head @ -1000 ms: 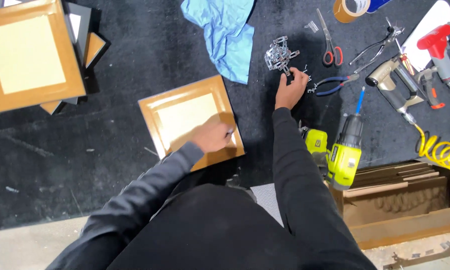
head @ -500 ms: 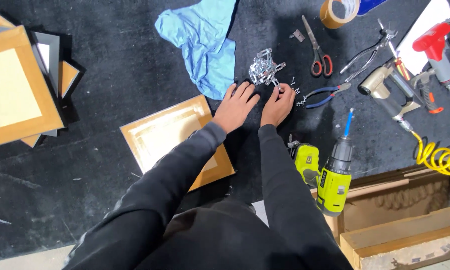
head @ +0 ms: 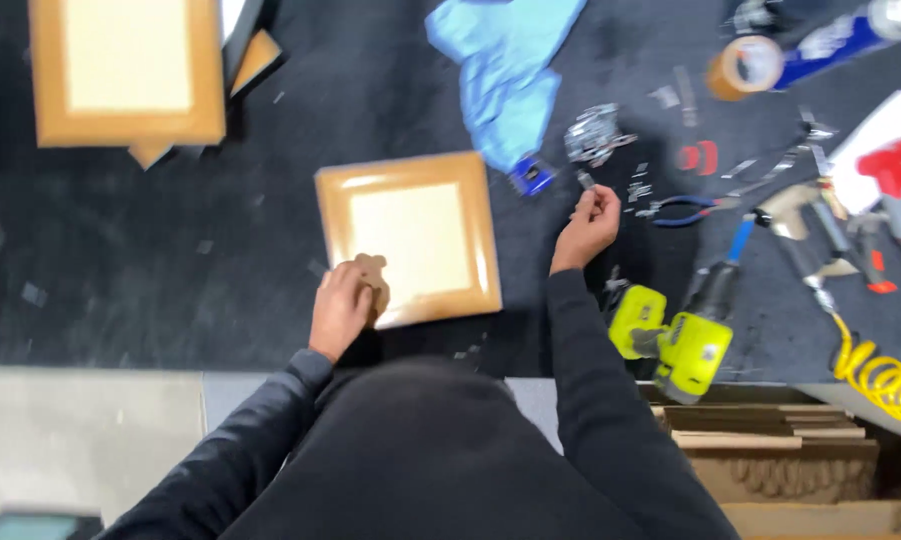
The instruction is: The person assembles picture frames by placing a printed image into a black frame, then attaching a wooden backing board. They use a tape measure to mark positions on the backing, then use a cordless drill to screw metal hanging brackets into the back of the frame. The process is repeated for a second frame.
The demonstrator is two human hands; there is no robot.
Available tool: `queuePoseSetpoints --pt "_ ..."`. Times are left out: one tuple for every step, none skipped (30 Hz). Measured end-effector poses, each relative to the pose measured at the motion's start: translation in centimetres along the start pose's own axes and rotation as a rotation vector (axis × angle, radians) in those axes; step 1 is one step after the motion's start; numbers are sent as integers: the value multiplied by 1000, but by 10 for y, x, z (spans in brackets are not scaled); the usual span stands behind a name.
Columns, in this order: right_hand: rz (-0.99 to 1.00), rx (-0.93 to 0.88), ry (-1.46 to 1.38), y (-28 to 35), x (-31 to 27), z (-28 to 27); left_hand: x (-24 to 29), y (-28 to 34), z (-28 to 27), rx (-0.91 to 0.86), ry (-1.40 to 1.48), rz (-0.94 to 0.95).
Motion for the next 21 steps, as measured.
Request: queuePoseSetpoints --pt "-1 -32 -4 34 -21 -2 -5 18 -8 11 -5 -30" --pt "-82 -157 3 66 -43 -6 -10 35 -14 12 36 -79" --pt "-164 -280 8 98 -64 -11 -14 51 -19 14 78 -128" --pt "-170 -296 7 123 -84 -24 -7 57 -20 23 80 -142" --pt "-206 -553 -20 150 -103 -34 1 61 -22 16 63 -123" --pt "-243 -803 -50 176 -123 -42 8 60 -23 11 44 -97" --pt "-252 -812 -53 188 -106 -46 11 59 -17 22 45 -104" --pt "-277 -948 23 201 -87 -48 16 56 -10 14 30 -31" --pt "-302 -1081 101 214 -68 -50 21 53 -4 6 14 43" --pt "-307 -1085 98 217 -61 -50 19 51 8 12 13 40" --pt "-436 -1077 133 219 -56 -50 18 48 21 -48 36 87" --pt "-563 -1062 169 221 -50 -50 18 43 34 -110 60 138" --pt "-566 -1062 167 221 -51 -49 19 43 39 -107 59 138" --pt "-615 -1050 166 221 -51 -49 21 42 45 -139 16 159" --pt "-665 -1038 165 221 -52 -48 23 41 52 -172 -28 180" --pt "-664 -1035 166 223 -51 -49 23 40 53 -173 -27 183" --pt "-689 -1019 186 224 -49 -49 23 38 55 -203 -27 162" --pt "-712 -1003 207 226 -48 -50 23 37 57 -235 -26 141" --pt "-709 -1000 210 227 -46 -49 23 37 55 -238 -25 145" --pt "-704 -993 198 228 -44 -50 23 36 53 -244 -14 139" --pt "-699 -986 186 228 -42 -50 23 36 52 -251 -3 134"
Point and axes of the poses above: each hand's wrist, its own y-axis away from the middle knuckle, its own z-axis out of the palm, x = y × z, the point moved 2 cm from there along -y, towards the middle knuckle, and after that the axes turned 4 degrees about y, right-handed, at the moved point
